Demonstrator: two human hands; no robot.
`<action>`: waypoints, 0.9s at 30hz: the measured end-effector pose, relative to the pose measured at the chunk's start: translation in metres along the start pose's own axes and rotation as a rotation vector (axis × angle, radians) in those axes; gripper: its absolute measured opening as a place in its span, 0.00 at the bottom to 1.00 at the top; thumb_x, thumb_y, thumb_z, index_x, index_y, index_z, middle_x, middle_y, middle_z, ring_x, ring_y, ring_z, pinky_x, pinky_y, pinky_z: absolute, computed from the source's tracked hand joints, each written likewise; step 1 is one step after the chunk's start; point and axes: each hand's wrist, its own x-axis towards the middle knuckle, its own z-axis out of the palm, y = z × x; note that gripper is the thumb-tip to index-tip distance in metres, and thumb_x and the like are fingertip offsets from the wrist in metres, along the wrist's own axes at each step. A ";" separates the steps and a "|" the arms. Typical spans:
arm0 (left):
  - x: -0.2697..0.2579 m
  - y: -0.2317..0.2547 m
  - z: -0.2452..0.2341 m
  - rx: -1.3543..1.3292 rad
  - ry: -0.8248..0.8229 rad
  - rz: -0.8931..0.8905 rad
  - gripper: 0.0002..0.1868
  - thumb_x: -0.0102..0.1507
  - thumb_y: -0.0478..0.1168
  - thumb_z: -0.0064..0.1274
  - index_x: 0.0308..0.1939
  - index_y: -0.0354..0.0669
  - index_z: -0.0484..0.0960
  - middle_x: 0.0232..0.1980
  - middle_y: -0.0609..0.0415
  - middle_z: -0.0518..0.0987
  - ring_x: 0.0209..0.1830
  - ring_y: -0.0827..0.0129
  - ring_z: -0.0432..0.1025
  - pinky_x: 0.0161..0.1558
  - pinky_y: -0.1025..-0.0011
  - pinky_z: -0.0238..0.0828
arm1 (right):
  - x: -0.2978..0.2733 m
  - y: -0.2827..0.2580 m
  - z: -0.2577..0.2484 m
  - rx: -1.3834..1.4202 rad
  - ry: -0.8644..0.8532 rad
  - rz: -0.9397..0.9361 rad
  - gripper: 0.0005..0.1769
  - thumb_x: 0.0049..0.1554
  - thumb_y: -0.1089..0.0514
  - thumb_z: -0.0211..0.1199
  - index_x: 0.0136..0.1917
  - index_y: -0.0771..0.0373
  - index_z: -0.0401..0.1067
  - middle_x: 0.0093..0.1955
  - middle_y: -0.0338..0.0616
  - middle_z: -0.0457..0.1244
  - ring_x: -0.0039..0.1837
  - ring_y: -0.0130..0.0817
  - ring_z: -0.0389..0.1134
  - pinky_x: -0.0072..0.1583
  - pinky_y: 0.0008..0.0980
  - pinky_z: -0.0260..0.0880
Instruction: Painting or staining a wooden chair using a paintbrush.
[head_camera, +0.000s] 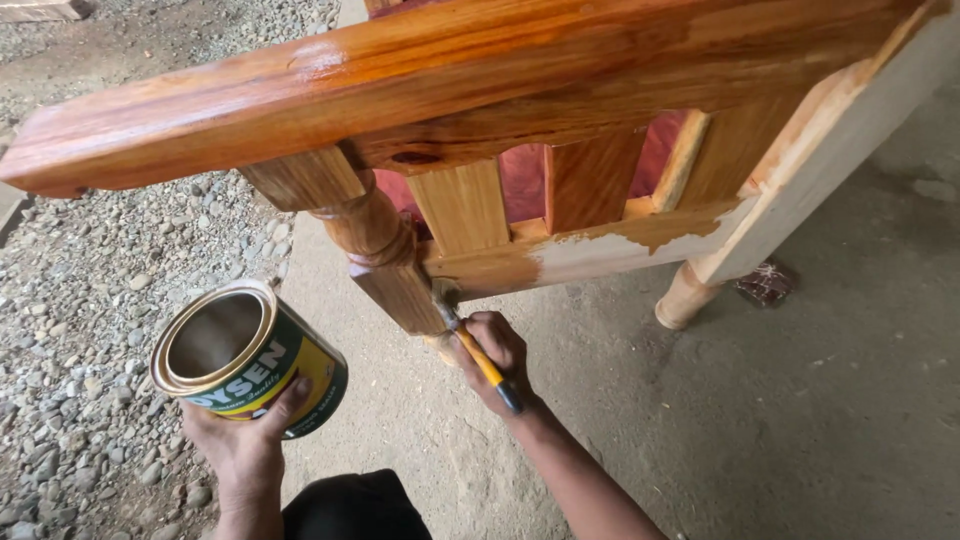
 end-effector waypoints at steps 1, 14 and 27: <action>-0.003 0.000 0.000 -0.002 -0.002 0.000 0.44 0.50 0.37 0.72 0.67 0.33 0.67 0.57 0.47 0.79 0.55 0.65 0.77 0.60 0.66 0.78 | -0.005 0.009 -0.003 -0.002 0.001 0.000 0.05 0.64 0.61 0.62 0.49 0.63 0.68 0.49 0.44 0.65 0.42 0.28 0.67 0.39 0.24 0.71; -0.009 0.025 -0.002 -0.135 -0.049 0.000 0.45 0.49 0.38 0.73 0.66 0.34 0.66 0.57 0.48 0.79 0.54 0.66 0.78 0.58 0.67 0.79 | -0.031 0.039 -0.036 -0.176 0.516 0.292 0.11 0.63 0.67 0.61 0.56 0.63 0.62 0.56 0.47 0.62 0.52 0.33 0.66 0.52 0.33 0.74; -0.013 0.023 -0.004 -0.082 -0.076 0.034 0.45 0.50 0.37 0.73 0.67 0.33 0.67 0.58 0.49 0.78 0.55 0.67 0.76 0.60 0.68 0.76 | -0.027 0.050 -0.016 0.143 -0.199 0.496 0.08 0.62 0.58 0.65 0.43 0.62 0.71 0.33 0.43 0.67 0.30 0.27 0.66 0.27 0.25 0.65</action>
